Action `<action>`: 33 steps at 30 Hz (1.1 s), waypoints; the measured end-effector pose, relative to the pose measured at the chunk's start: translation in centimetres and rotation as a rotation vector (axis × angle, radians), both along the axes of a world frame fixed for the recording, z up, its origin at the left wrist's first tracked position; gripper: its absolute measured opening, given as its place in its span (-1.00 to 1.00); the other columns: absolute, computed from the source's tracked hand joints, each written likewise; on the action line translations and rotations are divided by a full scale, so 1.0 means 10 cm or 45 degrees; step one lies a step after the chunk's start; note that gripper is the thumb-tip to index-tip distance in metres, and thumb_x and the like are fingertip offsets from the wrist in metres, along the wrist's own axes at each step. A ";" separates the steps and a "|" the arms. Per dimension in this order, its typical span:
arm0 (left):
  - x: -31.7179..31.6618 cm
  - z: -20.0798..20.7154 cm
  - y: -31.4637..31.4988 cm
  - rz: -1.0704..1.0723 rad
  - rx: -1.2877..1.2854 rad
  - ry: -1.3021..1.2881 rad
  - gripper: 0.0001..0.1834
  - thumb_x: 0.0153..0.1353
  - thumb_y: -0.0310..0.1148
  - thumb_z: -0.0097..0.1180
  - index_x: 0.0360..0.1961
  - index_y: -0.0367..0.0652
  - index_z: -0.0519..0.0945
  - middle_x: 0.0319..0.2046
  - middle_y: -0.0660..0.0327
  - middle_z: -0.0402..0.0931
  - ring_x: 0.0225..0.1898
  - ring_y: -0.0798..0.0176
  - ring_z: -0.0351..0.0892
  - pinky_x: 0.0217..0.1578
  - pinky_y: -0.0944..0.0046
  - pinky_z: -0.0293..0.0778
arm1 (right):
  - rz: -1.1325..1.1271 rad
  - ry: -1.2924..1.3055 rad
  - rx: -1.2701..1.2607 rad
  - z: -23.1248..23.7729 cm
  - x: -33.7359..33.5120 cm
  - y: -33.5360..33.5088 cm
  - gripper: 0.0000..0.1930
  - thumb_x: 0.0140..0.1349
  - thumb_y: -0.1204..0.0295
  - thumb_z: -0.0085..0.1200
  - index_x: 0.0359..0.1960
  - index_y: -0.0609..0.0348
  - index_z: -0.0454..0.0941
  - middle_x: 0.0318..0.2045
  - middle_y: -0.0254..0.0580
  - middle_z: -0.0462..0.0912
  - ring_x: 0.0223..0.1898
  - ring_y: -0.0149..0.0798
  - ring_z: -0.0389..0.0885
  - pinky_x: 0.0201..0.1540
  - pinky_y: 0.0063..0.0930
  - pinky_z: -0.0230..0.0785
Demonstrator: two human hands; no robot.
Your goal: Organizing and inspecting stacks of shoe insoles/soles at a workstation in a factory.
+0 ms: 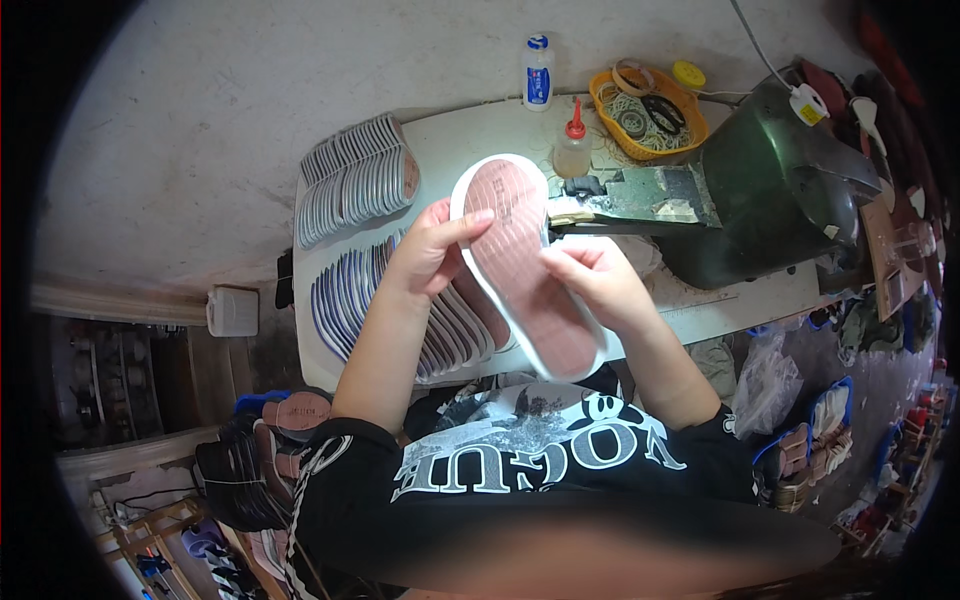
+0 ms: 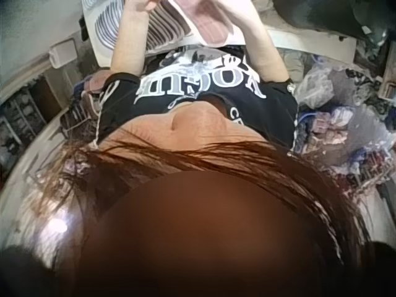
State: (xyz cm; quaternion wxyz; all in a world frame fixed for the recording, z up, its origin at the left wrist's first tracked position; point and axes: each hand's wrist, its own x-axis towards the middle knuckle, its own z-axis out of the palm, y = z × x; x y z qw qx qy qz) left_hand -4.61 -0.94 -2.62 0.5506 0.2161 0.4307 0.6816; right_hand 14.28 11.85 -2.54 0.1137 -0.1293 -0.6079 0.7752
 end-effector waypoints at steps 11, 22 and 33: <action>-0.14 -0.16 0.57 0.154 -0.178 -0.029 -0.59 0.09 -0.44 0.20 -0.03 -0.34 0.45 -0.18 0.09 0.57 -0.20 0.25 0.60 -0.10 0.29 0.52 | 0.024 -0.218 -0.595 -0.07 0.51 -0.14 -0.65 0.23 0.30 0.06 -0.13 0.41 0.52 -0.40 -0.03 0.65 -0.46 -0.28 0.67 -0.47 -0.55 0.51; -0.34 -0.23 0.87 0.035 -0.433 0.225 -0.50 0.07 -0.17 0.28 -0.10 -0.37 0.53 -0.29 0.10 0.61 -0.18 0.26 0.59 -0.09 0.31 0.45 | -0.361 -0.002 -0.729 -0.10 0.32 -0.33 -0.72 0.30 0.37 -0.08 -0.15 0.39 0.50 -0.48 -0.01 0.65 -0.52 -0.30 0.66 -0.47 -0.56 0.51; -0.64 0.37 1.36 -0.717 0.358 2.161 -0.47 -0.08 0.03 0.28 -0.08 0.03 0.62 0.10 0.10 0.43 0.39 0.00 -0.12 0.32 -0.22 -0.43 | -0.493 0.061 -0.842 -0.09 -0.17 -0.23 -0.72 0.32 0.34 -0.06 -0.16 0.36 0.51 -0.42 -0.02 0.65 -0.45 -0.30 0.67 -0.37 -0.54 0.51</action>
